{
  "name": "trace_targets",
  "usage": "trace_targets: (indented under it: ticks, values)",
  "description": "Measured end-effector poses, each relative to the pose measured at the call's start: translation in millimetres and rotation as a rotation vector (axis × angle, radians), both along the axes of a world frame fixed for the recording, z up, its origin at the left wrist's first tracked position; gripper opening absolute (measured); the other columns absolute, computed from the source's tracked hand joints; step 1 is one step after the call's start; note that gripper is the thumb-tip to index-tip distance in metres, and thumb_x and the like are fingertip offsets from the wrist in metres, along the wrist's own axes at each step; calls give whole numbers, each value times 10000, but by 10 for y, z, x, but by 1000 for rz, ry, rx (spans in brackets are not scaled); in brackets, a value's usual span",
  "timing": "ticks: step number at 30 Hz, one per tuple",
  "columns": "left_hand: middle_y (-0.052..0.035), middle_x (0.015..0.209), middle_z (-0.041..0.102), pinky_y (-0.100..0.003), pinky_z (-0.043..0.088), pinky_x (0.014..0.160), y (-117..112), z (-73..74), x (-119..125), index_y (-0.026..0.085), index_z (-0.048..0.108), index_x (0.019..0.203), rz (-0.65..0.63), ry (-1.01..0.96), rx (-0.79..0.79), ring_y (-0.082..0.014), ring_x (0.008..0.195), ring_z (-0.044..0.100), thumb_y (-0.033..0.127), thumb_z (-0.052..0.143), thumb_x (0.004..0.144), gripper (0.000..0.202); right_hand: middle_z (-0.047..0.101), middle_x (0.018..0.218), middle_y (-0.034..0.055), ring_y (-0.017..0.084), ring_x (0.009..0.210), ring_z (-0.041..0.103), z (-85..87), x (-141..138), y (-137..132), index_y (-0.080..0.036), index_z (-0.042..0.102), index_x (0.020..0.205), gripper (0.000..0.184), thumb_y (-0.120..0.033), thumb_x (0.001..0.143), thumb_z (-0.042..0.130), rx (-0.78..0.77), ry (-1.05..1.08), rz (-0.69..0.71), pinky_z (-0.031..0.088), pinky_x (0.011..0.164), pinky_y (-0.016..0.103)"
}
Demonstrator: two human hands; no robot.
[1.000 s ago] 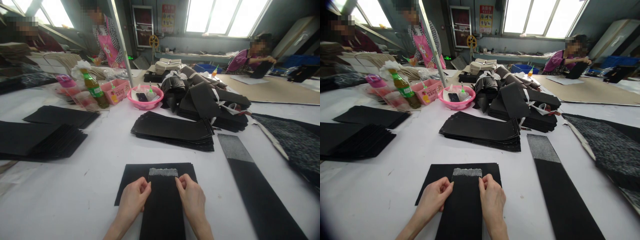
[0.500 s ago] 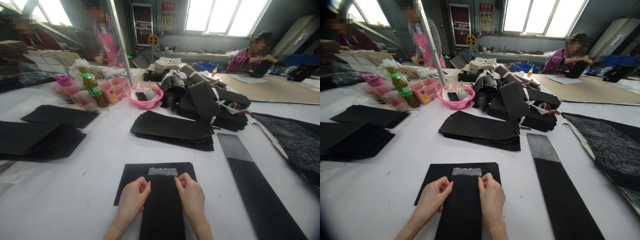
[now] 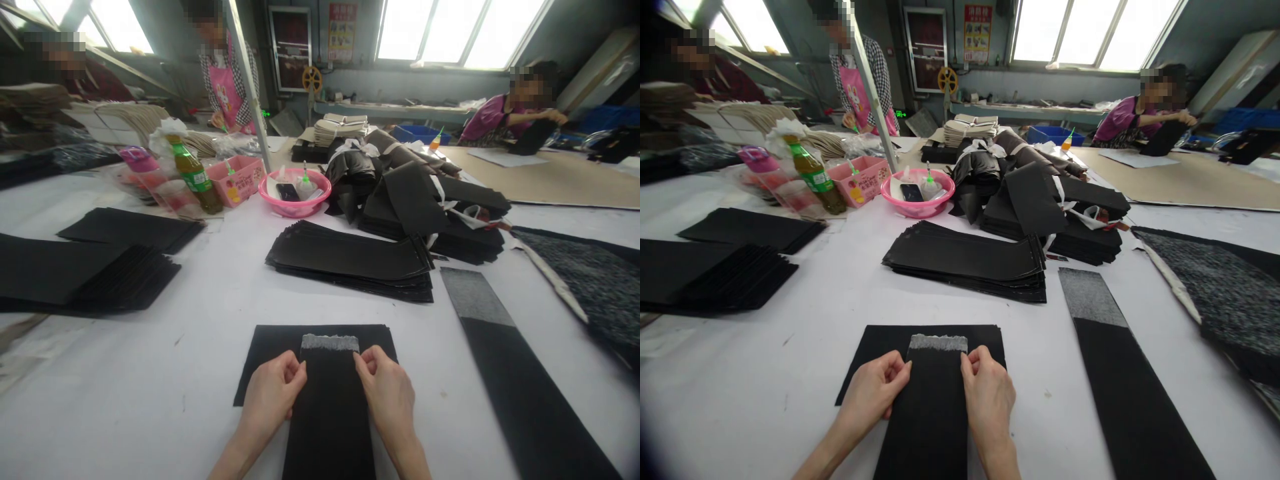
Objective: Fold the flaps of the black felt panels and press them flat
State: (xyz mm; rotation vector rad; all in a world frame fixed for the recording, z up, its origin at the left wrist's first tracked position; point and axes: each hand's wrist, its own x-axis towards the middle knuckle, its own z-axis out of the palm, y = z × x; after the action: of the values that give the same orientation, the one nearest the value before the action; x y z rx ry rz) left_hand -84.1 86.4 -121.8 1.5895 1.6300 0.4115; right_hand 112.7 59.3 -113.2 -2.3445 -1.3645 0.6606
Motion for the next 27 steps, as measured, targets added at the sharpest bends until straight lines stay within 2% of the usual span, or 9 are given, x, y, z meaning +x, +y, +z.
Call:
trace_targets:
  ticks: [14,27]
  values:
    - [77,457,525,-172,326,400,0,24,26,186,461,633,15,17,-10,-96,325,515,419,456,904,357,599,617,-56,144,591,559,-8,2,5,-256,555,716,246,-416,898,514,2,-23,8,263,529,243]
    - [46,537,562,-209,245,482,-6,30,60,182,492,635,8,194,81,-96,445,515,317,506,892,291,597,616,-55,146,575,559,1,-2,12,-244,496,762,206,-391,903,525,-3,-63,7,248,518,239]
